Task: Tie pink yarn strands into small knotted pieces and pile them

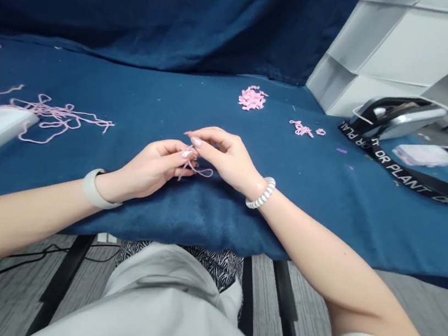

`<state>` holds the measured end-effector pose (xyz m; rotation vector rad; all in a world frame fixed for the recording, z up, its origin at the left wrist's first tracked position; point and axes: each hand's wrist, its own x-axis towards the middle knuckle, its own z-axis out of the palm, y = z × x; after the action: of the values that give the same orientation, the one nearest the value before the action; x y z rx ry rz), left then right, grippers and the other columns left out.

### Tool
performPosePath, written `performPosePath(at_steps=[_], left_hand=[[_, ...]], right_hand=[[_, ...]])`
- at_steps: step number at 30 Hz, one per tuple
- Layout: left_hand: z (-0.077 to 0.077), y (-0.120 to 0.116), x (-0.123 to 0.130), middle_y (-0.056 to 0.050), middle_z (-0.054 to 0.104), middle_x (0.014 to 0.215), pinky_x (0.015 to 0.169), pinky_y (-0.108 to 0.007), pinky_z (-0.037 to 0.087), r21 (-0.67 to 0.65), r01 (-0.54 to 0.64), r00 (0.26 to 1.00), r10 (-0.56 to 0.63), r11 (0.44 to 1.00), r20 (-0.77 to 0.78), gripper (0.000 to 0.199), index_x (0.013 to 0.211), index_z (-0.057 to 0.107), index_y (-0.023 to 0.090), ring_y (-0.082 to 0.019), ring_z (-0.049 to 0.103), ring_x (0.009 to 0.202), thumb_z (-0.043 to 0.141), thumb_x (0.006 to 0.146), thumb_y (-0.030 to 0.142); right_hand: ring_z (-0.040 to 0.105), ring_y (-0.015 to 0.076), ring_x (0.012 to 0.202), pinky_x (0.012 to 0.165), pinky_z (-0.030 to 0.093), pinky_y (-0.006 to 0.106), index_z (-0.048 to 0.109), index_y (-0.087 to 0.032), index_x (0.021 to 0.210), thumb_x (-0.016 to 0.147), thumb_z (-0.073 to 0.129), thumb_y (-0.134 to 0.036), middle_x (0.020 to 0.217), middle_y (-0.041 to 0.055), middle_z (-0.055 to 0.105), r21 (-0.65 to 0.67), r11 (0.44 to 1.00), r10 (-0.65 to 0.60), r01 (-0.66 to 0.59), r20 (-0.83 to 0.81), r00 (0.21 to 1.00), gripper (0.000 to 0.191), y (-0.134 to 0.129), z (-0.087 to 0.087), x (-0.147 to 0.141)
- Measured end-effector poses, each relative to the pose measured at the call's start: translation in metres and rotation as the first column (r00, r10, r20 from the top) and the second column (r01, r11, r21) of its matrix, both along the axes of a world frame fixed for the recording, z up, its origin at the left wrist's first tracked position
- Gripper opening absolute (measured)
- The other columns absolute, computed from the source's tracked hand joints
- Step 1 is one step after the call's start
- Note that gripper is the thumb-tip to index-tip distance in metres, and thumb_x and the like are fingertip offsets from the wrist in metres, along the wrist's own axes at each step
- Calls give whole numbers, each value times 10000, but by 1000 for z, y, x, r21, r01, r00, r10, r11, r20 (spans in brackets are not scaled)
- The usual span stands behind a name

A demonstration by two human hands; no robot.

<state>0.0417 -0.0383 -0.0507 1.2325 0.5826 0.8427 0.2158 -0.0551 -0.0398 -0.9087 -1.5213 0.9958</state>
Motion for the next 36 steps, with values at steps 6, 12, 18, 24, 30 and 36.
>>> performPosePath(at_steps=[6, 12, 18, 24, 30, 36], left_hand=[[4, -2, 1, -56, 684, 708, 599, -218, 464, -20, 73, 997, -73, 997, -12, 298, 704, 676, 102, -96, 605, 620, 783, 701, 380], [9, -1, 0, -54, 690, 657, 574, -218, 468, -68, 182, 982, -186, 981, -44, 351, 671, 686, 98, -108, 625, 584, 815, 645, 423], [6, 3, -2, -46, 679, 619, 551, -215, 439, -53, 303, 949, -306, 952, -76, 323, 628, 693, 112, -98, 592, 564, 808, 657, 412], [3, 5, -3, -33, 659, 607, 572, -227, 442, -47, 327, 942, -330, 944, -57, 324, 655, 683, 113, -102, 591, 580, 797, 676, 415], [-1, 8, -4, -38, 675, 632, 597, -211, 456, -57, 356, 932, -359, 933, -52, 314, 661, 692, 107, -86, 600, 589, 777, 710, 406], [1, 4, -3, -63, 729, 766, 725, -251, 513, -158, 368, 930, -366, 916, 41, 295, 780, 690, 106, -125, 676, 710, 785, 711, 377]], right_hand=[[647, 108, 890, 873, 504, 261, 761, -209, 757, 773, 727, -255, 936, 18, 706, -26, 996, 82, -84, -70, 994, 59, -2, -1, -1], [636, 87, 818, 811, 509, 235, 744, -202, 712, 787, 713, -231, 898, 5, 696, -42, 992, 116, -121, -106, 988, 86, -6, 1, -5], [615, 75, 795, 770, 500, 219, 751, -200, 708, 783, 721, -265, 938, 10, 668, -88, 979, 177, -184, -87, 980, 104, -10, 0, -8], [612, 149, 981, 814, 522, 269, 767, -190, 831, 838, 643, -428, 1019, 61, 652, -122, 930, 342, -348, -69, 937, 268, -6, -3, -3], [628, 139, 937, 786, 528, 262, 760, -182, 795, 772, 730, -315, 1129, 54, 642, -196, 902, 375, -384, -82, 923, 138, -5, 0, -1], [616, 111, 818, 754, 522, 269, 699, -161, 720, 749, 744, -338, 1079, 39, 653, -221, 941, 220, -257, -180, 959, 186, -10, -1, -8]])
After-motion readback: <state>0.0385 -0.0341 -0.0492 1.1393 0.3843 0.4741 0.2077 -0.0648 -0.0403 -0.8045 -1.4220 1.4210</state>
